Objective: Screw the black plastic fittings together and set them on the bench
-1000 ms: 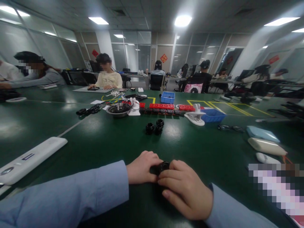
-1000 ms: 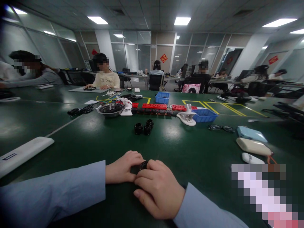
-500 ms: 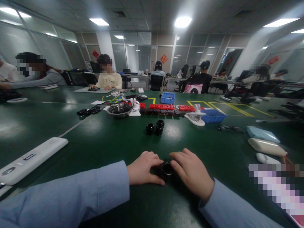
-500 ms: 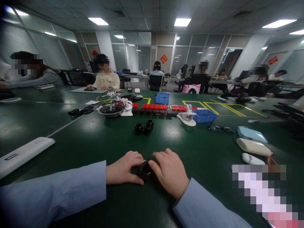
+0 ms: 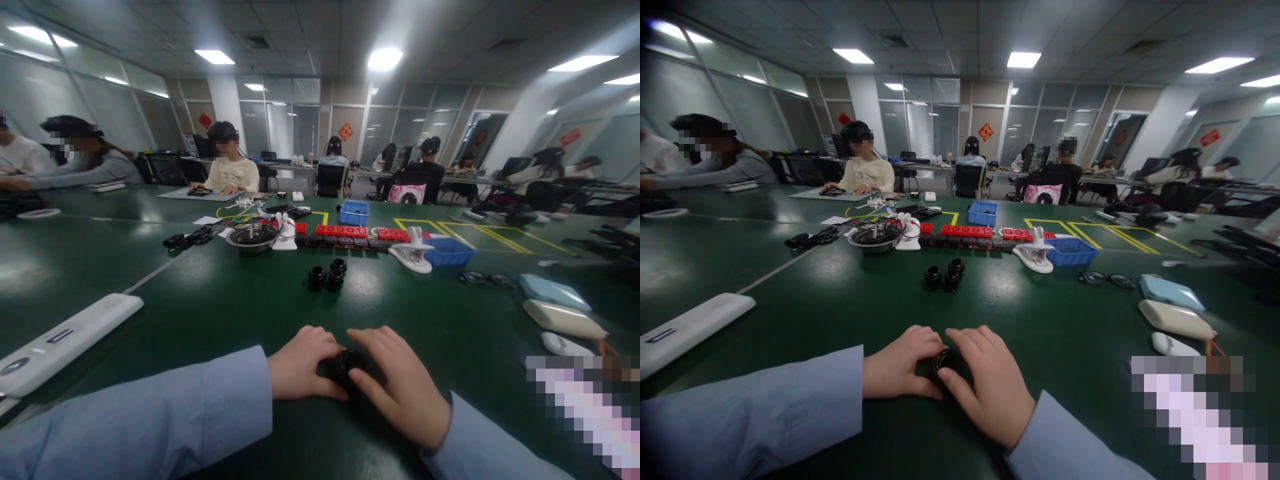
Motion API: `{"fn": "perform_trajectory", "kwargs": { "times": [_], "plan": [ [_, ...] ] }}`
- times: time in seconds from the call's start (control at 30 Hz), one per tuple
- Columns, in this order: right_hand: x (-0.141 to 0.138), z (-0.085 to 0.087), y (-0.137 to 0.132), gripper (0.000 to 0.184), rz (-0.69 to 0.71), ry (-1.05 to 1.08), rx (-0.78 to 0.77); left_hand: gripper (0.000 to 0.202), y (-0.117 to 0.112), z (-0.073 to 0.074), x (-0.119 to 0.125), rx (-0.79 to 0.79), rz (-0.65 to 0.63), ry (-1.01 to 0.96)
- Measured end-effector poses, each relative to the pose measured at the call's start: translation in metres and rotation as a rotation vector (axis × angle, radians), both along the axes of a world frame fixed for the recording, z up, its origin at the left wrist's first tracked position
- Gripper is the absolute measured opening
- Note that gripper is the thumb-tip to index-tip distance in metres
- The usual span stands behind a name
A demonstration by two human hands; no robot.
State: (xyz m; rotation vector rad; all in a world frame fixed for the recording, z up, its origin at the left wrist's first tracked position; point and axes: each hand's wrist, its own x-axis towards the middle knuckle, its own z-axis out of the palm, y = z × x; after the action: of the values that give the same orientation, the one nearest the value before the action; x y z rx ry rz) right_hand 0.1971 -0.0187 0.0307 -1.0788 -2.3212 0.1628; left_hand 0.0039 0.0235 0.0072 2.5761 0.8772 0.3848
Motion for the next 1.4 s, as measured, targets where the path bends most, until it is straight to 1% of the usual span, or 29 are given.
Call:
{"fn": "perform_trajectory", "kwargs": {
  "times": [0.07, 0.17, 0.23, 0.5, 0.73, 0.83, 0.87, 0.9, 0.93, 0.97, 1.0, 1.03, 1.07, 1.1, 1.13, 1.2, 1.23, 1.3, 1.33, 1.4],
  "plan": [
    [-0.002, 0.003, -0.002, 0.031, 0.031, 0.004, -0.006, 0.042, 0.000, -0.001, 0.001, 0.010, 0.006, 0.009],
    [-0.004, 0.006, -0.005, 0.022, 0.055, -0.008, -0.064, 0.041, 0.001, 0.000, 0.001, 0.015, 0.010, 0.019],
    [-0.005, 0.006, -0.005, 0.019, 0.063, -0.006, -0.094, 0.040, 0.001, 0.000, 0.002, 0.015, 0.009, 0.017],
    [-0.006, 0.006, -0.003, 0.019, 0.042, -0.010, -0.125, 0.038, 0.001, -0.002, 0.001, 0.019, 0.004, 0.010],
    [-0.005, 0.007, -0.005, 0.020, 0.046, -0.017, -0.138, 0.037, 0.001, 0.002, 0.002, 0.002, 0.009, 0.011],
    [-0.006, 0.007, -0.005, 0.020, 0.041, -0.016, -0.134, 0.037, -0.001, 0.000, 0.004, -0.005, 0.013, 0.007],
    [-0.006, 0.007, -0.005, 0.020, 0.041, -0.016, -0.133, 0.042, -0.001, -0.002, 0.004, -0.018, 0.015, 0.003],
    [-0.006, 0.007, -0.005, 0.019, 0.043, -0.015, -0.134, 0.054, 0.000, -0.003, 0.003, -0.036, 0.023, -0.001],
    [-0.006, 0.007, -0.005, 0.019, 0.044, -0.015, -0.136, 0.074, 0.001, -0.003, 0.001, -0.041, 0.044, -0.009],
    [-0.006, 0.008, -0.005, 0.018, 0.043, -0.014, -0.139, 0.096, 0.003, -0.001, -0.003, -0.012, 0.073, -0.022],
    [-0.006, 0.008, -0.005, 0.019, 0.039, -0.013, -0.144, 0.114, 0.007, 0.004, -0.009, 0.051, 0.113, -0.037],
    [-0.006, 0.009, -0.005, 0.019, 0.033, -0.014, -0.150, 0.125, 0.010, 0.011, -0.018, 0.178, 0.177, -0.063],
    [-0.006, 0.009, -0.005, 0.020, 0.028, -0.015, -0.159, 0.124, 0.014, 0.021, -0.028, 0.368, 0.224, -0.093],
    [-0.006, 0.010, -0.005, 0.021, 0.025, -0.015, -0.167, 0.112, 0.018, 0.034, -0.039, 0.559, 0.314, -0.128],
    [-0.005, 0.010, -0.006, 0.021, 0.025, -0.016, -0.177, 0.100, 0.022, 0.049, -0.051, 0.709, 0.440, -0.154],
    [-0.005, 0.011, -0.006, 0.021, 0.029, -0.013, -0.193, 0.086, 0.028, 0.078, -0.073, 0.906, 0.750, -0.157],
    [-0.005, 0.011, -0.006, 0.021, 0.030, -0.009, -0.197, 0.082, 0.029, 0.090, -0.082, 0.947, 0.865, -0.119],
    [-0.005, 0.011, -0.006, 0.022, 0.028, 0.002, -0.204, 0.083, 0.032, 0.107, -0.093, 0.999, 1.016, -0.007],
    [-0.005, 0.011, -0.005, 0.022, 0.027, 0.006, -0.208, 0.084, 0.032, 0.112, -0.097, 1.019, 1.056, -0.006],
    [-0.005, 0.010, -0.005, 0.022, 0.027, 0.008, -0.219, 0.085, 0.034, 0.117, -0.101, 1.035, 1.087, -0.057]
  ]
}}
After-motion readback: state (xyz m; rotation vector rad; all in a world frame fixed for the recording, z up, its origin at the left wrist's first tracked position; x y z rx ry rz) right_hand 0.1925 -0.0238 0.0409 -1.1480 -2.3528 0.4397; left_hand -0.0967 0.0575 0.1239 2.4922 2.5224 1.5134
